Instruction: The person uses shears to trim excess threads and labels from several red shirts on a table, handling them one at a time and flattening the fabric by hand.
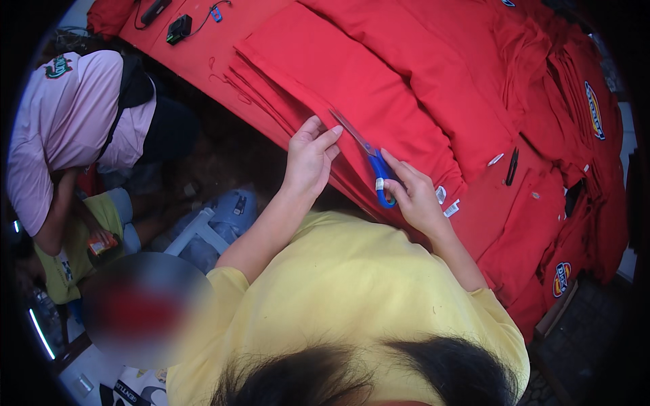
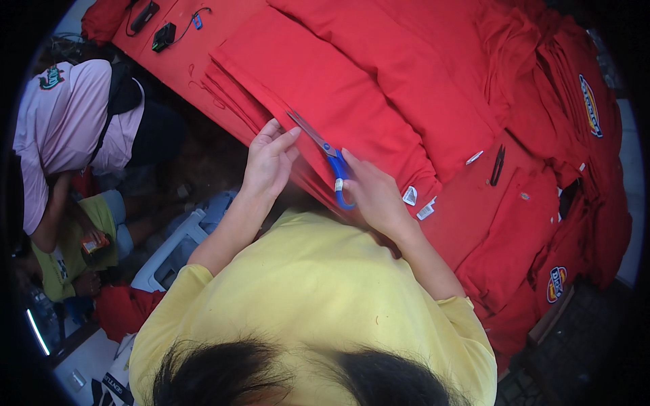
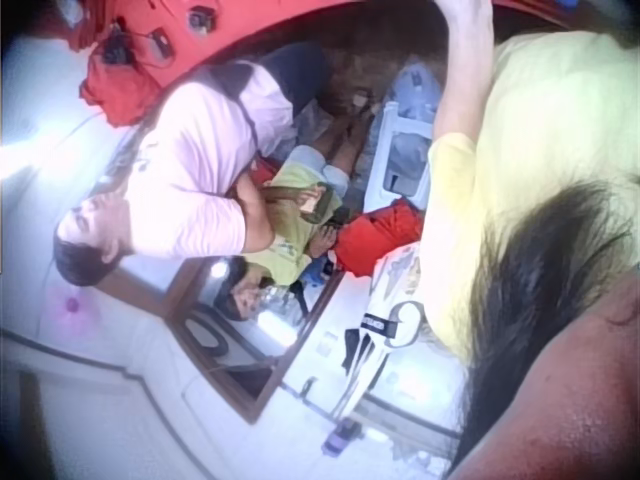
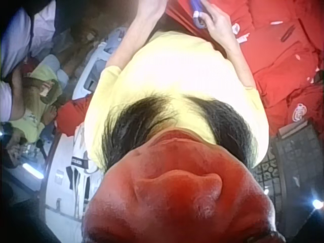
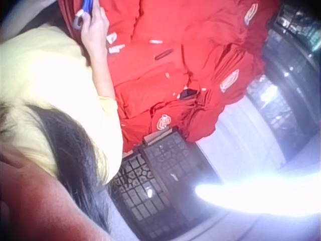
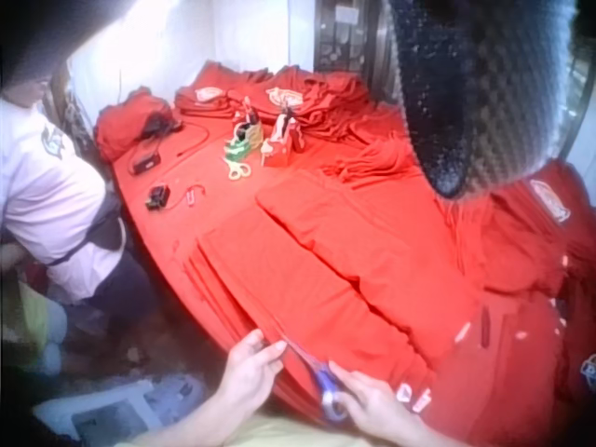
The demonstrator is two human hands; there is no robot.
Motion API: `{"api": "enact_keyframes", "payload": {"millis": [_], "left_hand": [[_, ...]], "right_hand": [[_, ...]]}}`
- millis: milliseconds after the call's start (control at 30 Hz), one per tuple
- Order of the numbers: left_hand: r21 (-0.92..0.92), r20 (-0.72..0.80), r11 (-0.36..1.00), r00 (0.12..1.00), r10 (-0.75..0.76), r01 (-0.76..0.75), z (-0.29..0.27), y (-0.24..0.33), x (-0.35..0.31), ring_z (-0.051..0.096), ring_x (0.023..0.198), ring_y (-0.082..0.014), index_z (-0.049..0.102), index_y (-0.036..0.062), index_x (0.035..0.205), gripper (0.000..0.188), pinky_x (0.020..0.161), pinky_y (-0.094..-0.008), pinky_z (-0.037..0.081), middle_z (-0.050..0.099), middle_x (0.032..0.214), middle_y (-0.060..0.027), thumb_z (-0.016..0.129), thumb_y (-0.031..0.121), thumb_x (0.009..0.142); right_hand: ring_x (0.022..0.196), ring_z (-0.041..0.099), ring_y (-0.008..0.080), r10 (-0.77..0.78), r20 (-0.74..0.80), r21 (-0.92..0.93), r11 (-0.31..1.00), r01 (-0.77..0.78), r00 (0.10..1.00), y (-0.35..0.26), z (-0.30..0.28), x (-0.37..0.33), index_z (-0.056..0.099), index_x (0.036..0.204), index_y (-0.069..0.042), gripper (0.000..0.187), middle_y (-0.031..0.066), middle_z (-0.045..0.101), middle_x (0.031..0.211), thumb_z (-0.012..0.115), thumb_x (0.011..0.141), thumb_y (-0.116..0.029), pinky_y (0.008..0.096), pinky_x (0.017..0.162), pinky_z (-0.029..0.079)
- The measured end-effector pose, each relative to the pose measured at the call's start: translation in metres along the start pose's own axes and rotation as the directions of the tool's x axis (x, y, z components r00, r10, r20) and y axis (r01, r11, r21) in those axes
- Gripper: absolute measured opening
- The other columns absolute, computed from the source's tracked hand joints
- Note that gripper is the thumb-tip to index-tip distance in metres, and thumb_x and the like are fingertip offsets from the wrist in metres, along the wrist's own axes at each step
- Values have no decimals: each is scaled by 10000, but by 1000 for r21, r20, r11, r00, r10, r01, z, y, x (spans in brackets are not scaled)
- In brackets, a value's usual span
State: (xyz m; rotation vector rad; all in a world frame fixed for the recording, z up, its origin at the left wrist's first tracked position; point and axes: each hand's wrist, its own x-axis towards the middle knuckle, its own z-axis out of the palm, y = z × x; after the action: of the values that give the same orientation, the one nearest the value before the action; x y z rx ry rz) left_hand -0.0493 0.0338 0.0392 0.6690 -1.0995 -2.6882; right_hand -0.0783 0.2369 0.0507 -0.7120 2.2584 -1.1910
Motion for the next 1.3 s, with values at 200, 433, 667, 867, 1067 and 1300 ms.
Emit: {"api": "enact_keyframes", "payload": {"millis": [200,433,667,867,1067,1300], "left_hand": [[79,50,996,997,-52,48,-4,6,2,541,1117,-190,499,51,1231,383,941,-367,432,565,1189,-68,559,-28,861],[185,83,981,993,-80,64,1,17,2,560,1063,-182,456,74,1286,460,909,-367,457,565,1150,-71,558,-39,852],[67,84,997,996,21,-27,-10,19,24,593,971,-159,516,28,1210,343,865,-316,484,600,1076,-79,535,-34,873],[204,138,978,990,14,-42,-7,34,32,588,966,-145,545,23,1172,311,846,-286,473,610,1049,-63,541,-38,868],[248,175,969,984,-39,-6,-1,38,32,558,1055,-155,503,42,1242,388,927,-320,434,590,1123,-60,555,-25,863],[86,211,995,977,34,-53,-20,42,52,577,1014,-155,551,18,1157,274,909,-321,451,600,1099,-65,555,12,883]], "right_hand": [[821,591,271,-36,-38,71,997,38,999,0,2,0,462,1324,-7,472,169,587,919,565,875,-110,340,768,466],[737,559,138,-68,-48,60,996,71,997,-6,1,18,455,1349,-27,483,108,589,918,568,880,-46,243,733,463],[851,605,260,110,39,271,956,-117,993,0,0,25,446,1340,-19,496,169,599,933,581,889,-174,334,789,471],[908,586,160,-41,-12,110,993,42,999,-14,0,36,452,1346,-10,511,142,616,1057,610,871,-116,274,827,453],[686,595,139,-41,-48,314,948,54,998,3,5,50,434,1370,-68,480,90,613,866,550,907,-124,272,627,489],[598,557,88,49,165,698,700,-152,985,2,0,53,441,1348,10,410,85,624,876,447,947,-72,206,522,471]]}}
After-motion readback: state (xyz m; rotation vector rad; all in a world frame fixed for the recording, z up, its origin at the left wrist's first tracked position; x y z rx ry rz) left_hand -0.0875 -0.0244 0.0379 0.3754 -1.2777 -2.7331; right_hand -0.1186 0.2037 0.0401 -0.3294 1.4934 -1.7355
